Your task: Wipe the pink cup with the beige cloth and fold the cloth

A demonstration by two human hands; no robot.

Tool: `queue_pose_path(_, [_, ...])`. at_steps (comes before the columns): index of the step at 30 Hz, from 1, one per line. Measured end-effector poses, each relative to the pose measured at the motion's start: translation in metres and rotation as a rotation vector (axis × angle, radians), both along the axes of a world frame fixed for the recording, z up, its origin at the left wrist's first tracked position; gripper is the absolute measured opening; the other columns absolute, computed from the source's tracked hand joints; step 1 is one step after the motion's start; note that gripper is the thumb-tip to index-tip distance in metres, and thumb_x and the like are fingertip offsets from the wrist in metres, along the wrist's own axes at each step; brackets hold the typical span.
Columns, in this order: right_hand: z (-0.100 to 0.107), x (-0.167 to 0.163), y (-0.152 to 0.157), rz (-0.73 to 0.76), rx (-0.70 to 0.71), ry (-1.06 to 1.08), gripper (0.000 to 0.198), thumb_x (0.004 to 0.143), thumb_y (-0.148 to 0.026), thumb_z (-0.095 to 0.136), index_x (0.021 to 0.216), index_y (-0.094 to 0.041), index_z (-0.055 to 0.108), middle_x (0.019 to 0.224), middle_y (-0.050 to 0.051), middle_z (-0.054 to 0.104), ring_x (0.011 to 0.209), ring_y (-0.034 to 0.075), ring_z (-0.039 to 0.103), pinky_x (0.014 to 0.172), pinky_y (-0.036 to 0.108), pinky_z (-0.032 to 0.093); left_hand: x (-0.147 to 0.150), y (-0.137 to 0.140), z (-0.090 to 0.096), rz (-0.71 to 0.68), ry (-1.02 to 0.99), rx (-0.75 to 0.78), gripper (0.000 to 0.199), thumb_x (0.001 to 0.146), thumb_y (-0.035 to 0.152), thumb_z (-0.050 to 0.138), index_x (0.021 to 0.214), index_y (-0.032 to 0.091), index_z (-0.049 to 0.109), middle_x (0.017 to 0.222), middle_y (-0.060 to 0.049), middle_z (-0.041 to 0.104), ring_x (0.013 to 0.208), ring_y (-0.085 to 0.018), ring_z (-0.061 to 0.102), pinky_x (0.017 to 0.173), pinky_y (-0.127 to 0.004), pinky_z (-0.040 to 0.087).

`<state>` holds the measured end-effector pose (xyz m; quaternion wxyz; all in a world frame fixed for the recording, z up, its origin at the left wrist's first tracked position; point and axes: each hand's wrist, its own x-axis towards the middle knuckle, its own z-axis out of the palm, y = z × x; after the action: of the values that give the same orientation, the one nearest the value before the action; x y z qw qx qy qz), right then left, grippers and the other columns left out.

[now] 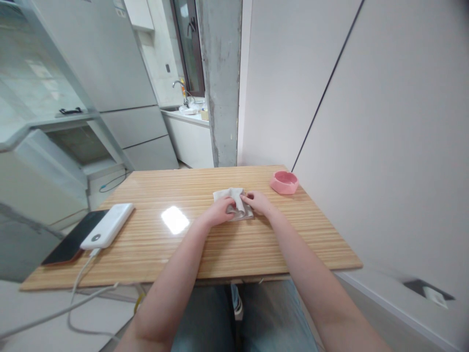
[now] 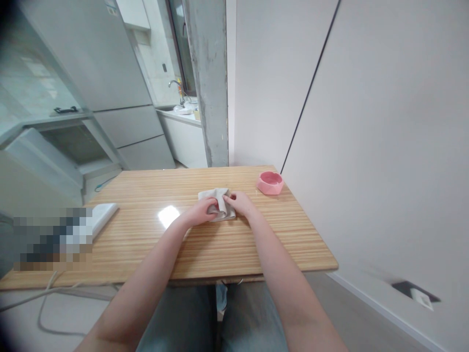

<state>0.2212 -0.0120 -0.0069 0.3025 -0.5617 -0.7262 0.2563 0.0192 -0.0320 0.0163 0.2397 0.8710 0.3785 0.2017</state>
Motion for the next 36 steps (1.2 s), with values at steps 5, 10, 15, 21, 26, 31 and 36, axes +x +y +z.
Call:
queue_pose_path(5, [0.003,-0.009,-0.004,0.138,-0.115,0.153,0.042,0.083,-0.050,0.052,0.057,-0.017,0.056,0.052,-0.001,0.054,0.048,0.010,0.045,0.048,0.023,0.032,0.009,-0.006,-0.005,0.114,-0.007,0.066,0.045,0.065,0.047,0.074,0.098,0.019,0.062,0.105,-0.013,0.062,0.104,-0.032,0.055,0.095,-0.044,0.041])
queue_pose_path(10, [0.007,-0.019,-0.005,0.160,-0.255,0.331,0.031,0.087,-0.041,0.044,0.087,-0.018,0.064,0.061,0.000,0.061,0.045,0.011,0.048,0.045,0.022,0.036,0.013,0.003,-0.008,0.306,-0.271,-0.038,0.020,0.074,0.028,0.059,0.091,0.017,0.061,0.095,-0.009,0.065,0.093,-0.025,0.059,0.088,-0.038,0.045])
queue_pose_path(15, [-0.003,-0.009,-0.004,-0.124,0.076,-0.007,0.031,0.069,-0.031,0.066,0.097,-0.018,0.062,0.089,0.005,0.064,0.080,0.016,0.057,0.072,0.027,0.044,-0.001,0.018,0.002,0.634,-0.806,-0.214,0.015,0.077,0.028,0.050,0.087,0.018,0.054,0.082,-0.002,0.061,0.079,-0.016,0.058,0.072,-0.027,0.046])
queue_pose_path(21, [-0.003,0.003,-0.003,-0.060,-0.112,-0.136,0.015,0.068,-0.029,0.063,0.062,-0.019,0.053,0.063,0.000,0.057,0.064,0.015,0.054,0.058,0.025,0.037,-0.032,0.026,0.015,0.668,-1.125,-0.385,0.024,0.068,0.035,0.062,0.081,0.018,0.052,0.072,0.001,0.058,0.069,-0.014,0.057,0.062,-0.024,0.045])
queue_pose_path(26, [0.004,0.015,0.011,-0.240,-0.180,0.324,0.008,0.073,-0.024,0.054,0.080,-0.021,0.053,0.061,-0.003,0.057,0.059,0.015,0.056,0.051,0.023,0.040,-0.070,0.038,0.015,0.675,-1.155,-0.561,0.024,0.066,0.034,0.067,0.078,0.015,0.058,0.066,-0.001,0.060,0.062,-0.014,0.057,0.057,-0.025,0.044])
queue_pose_path(31, [-0.007,0.021,0.019,-0.468,-0.032,0.566,0.041,0.077,-0.028,0.055,0.116,-0.018,0.047,0.085,0.005,0.067,0.074,0.019,0.065,0.065,0.029,0.051,-0.086,0.043,-0.001,1.029,-0.609,-0.277,0.031,0.070,0.032,0.066,0.096,0.019,0.055,0.086,-0.008,0.067,0.081,-0.022,0.064,0.070,-0.031,0.047])
queue_pose_path(36, [-0.017,0.021,0.015,-0.417,0.054,0.235,0.063,0.068,-0.018,0.062,0.129,-0.015,0.045,0.101,0.010,0.066,0.080,0.020,0.065,0.076,0.033,0.052,-0.084,0.037,-0.008,1.011,-0.018,-0.117,0.022,0.076,0.034,0.059,0.092,0.020,0.056,0.103,-0.016,0.068,0.101,-0.031,0.063,0.081,-0.038,0.044])
